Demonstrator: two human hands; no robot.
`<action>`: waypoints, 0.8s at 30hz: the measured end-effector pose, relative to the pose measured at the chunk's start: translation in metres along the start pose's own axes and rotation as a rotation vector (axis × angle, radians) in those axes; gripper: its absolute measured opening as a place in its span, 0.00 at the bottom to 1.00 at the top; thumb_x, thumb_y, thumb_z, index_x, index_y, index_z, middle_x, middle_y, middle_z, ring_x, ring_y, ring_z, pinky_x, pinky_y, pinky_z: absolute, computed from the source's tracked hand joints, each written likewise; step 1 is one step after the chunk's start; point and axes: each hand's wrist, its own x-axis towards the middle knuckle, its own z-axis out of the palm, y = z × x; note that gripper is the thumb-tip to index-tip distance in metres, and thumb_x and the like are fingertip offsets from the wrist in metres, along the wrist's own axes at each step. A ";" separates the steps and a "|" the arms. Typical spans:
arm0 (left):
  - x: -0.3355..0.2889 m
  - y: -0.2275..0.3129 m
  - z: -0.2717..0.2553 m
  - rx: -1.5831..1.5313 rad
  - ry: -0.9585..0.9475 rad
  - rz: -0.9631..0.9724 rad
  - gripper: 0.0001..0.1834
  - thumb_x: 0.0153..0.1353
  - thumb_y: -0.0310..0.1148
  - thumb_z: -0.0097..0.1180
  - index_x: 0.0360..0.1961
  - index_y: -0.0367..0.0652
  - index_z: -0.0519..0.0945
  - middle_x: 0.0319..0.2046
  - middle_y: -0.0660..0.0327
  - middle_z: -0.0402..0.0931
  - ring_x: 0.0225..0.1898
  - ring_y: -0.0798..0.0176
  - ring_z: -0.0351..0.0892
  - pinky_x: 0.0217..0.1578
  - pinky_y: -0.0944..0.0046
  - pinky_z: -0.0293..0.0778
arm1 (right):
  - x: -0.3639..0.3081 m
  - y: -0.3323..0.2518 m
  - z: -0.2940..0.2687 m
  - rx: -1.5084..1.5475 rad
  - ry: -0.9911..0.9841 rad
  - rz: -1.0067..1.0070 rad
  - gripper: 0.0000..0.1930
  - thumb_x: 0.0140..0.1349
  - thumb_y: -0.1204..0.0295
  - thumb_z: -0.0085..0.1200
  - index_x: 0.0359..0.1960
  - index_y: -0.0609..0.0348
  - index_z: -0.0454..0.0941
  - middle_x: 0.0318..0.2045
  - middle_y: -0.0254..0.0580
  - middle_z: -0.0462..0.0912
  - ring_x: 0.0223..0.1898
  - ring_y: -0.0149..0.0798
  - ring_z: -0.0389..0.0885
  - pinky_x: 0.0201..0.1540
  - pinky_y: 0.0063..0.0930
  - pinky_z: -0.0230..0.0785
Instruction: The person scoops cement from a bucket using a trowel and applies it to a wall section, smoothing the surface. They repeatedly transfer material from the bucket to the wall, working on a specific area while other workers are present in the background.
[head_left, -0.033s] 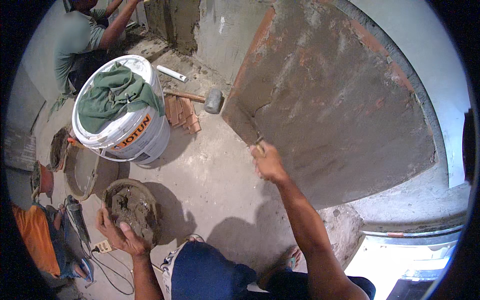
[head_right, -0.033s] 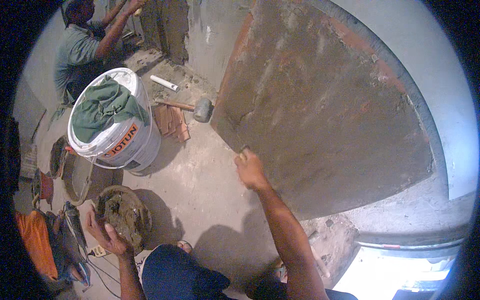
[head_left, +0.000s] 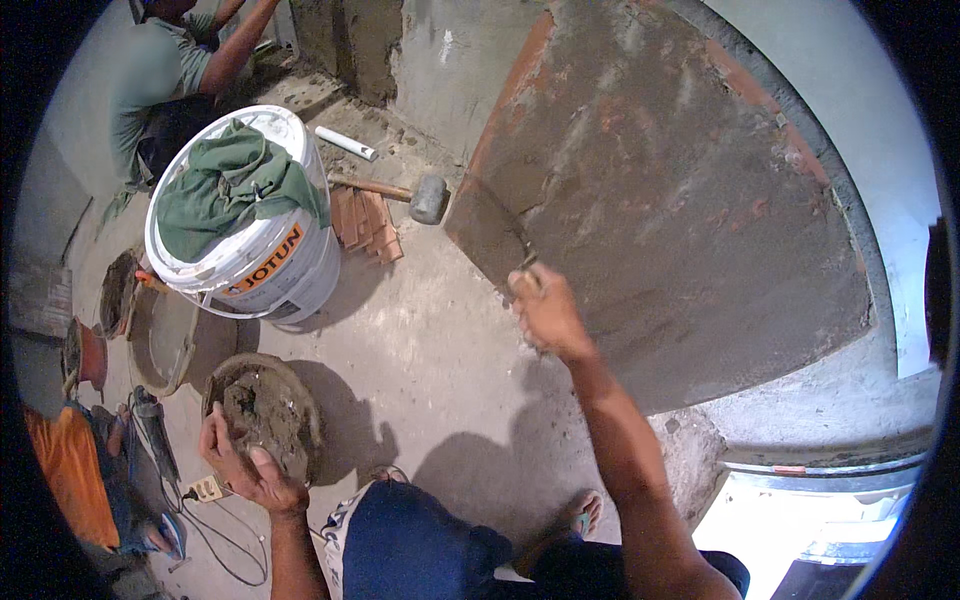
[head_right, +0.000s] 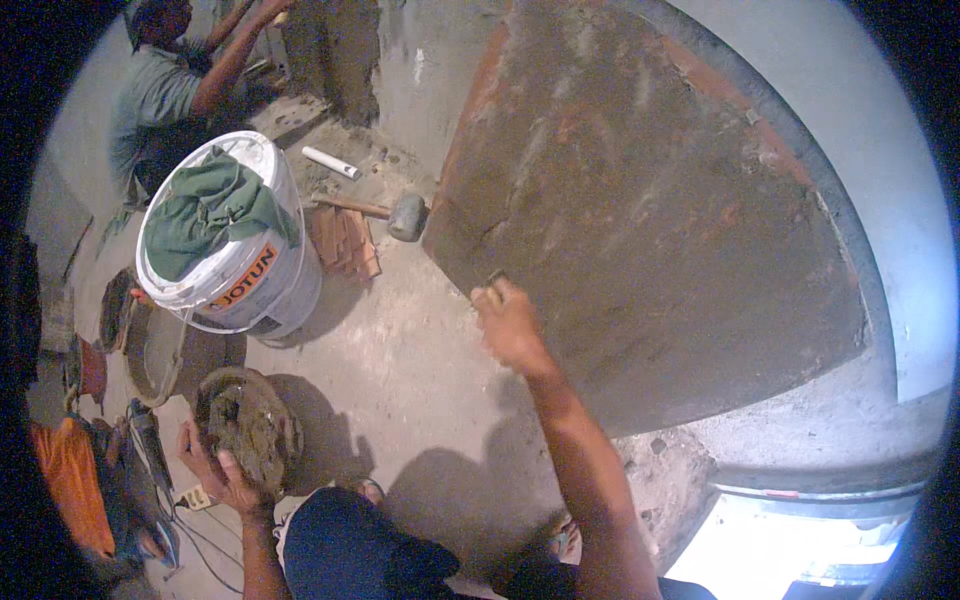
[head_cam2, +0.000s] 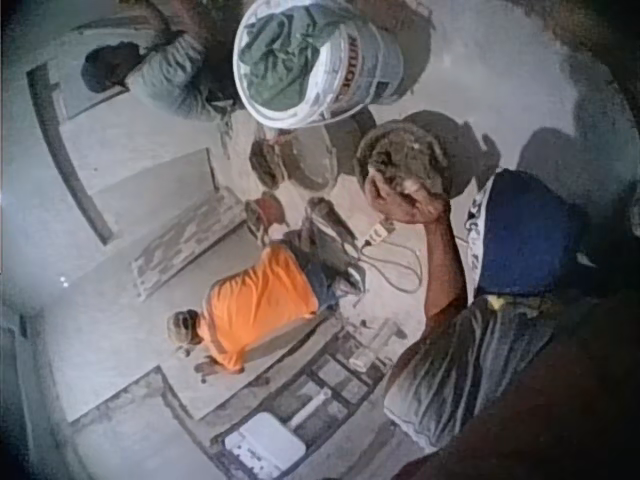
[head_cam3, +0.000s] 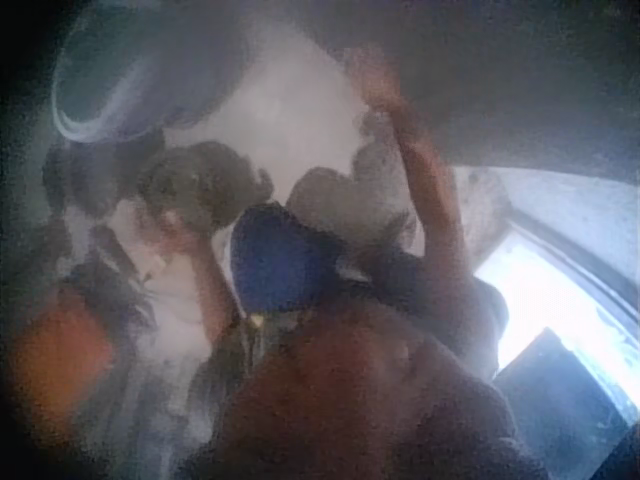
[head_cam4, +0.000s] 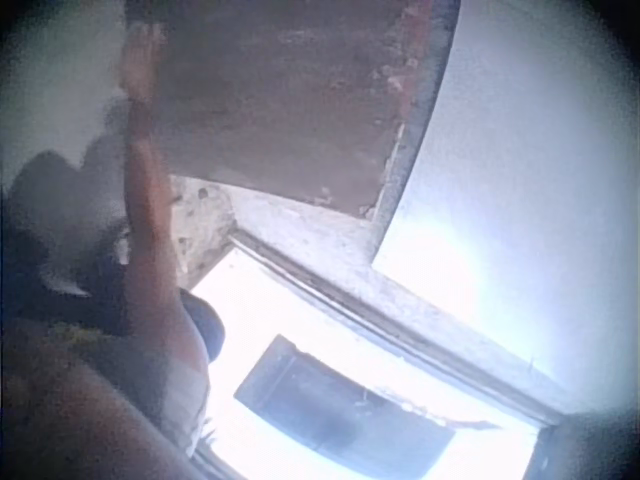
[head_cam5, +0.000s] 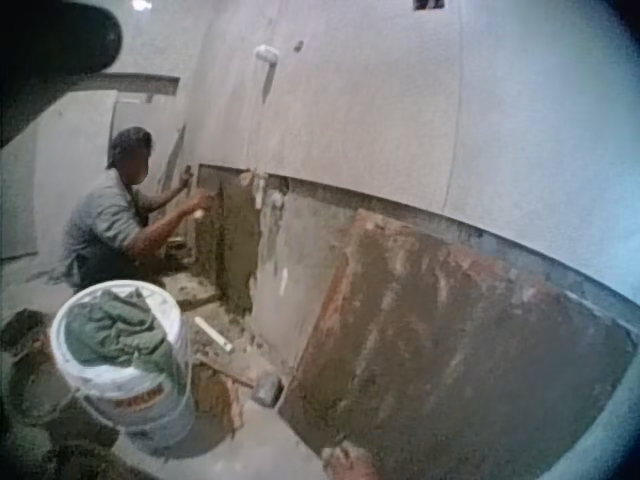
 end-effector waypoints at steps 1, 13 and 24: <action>-0.003 0.002 -0.006 0.014 -0.018 0.009 0.33 0.68 0.44 0.42 0.65 0.28 0.71 0.58 0.38 0.67 0.61 0.39 0.66 0.63 0.43 0.61 | -0.009 -0.039 -0.008 0.031 -0.020 0.021 0.14 0.73 0.59 0.52 0.45 0.59 0.74 0.24 0.36 0.76 0.16 0.29 0.71 0.16 0.29 0.63; 0.006 0.011 0.005 -0.050 -0.066 0.047 0.31 0.66 0.41 0.45 0.63 0.27 0.74 0.57 0.40 0.69 0.60 0.43 0.68 0.63 0.47 0.63 | -0.049 -0.151 -0.122 0.235 0.049 -0.100 0.17 0.76 0.56 0.46 0.46 0.58 0.74 0.23 0.34 0.75 0.13 0.26 0.70 0.11 0.21 0.62; 0.019 0.010 0.017 -0.114 -0.081 0.018 0.30 0.69 0.40 0.45 0.64 0.28 0.74 0.55 0.43 0.71 0.56 0.48 0.71 0.56 0.51 0.70 | -0.063 0.015 -0.037 -0.118 0.091 -0.211 0.16 0.73 0.57 0.53 0.35 0.57 0.74 0.19 0.32 0.73 0.15 0.27 0.69 0.16 0.28 0.63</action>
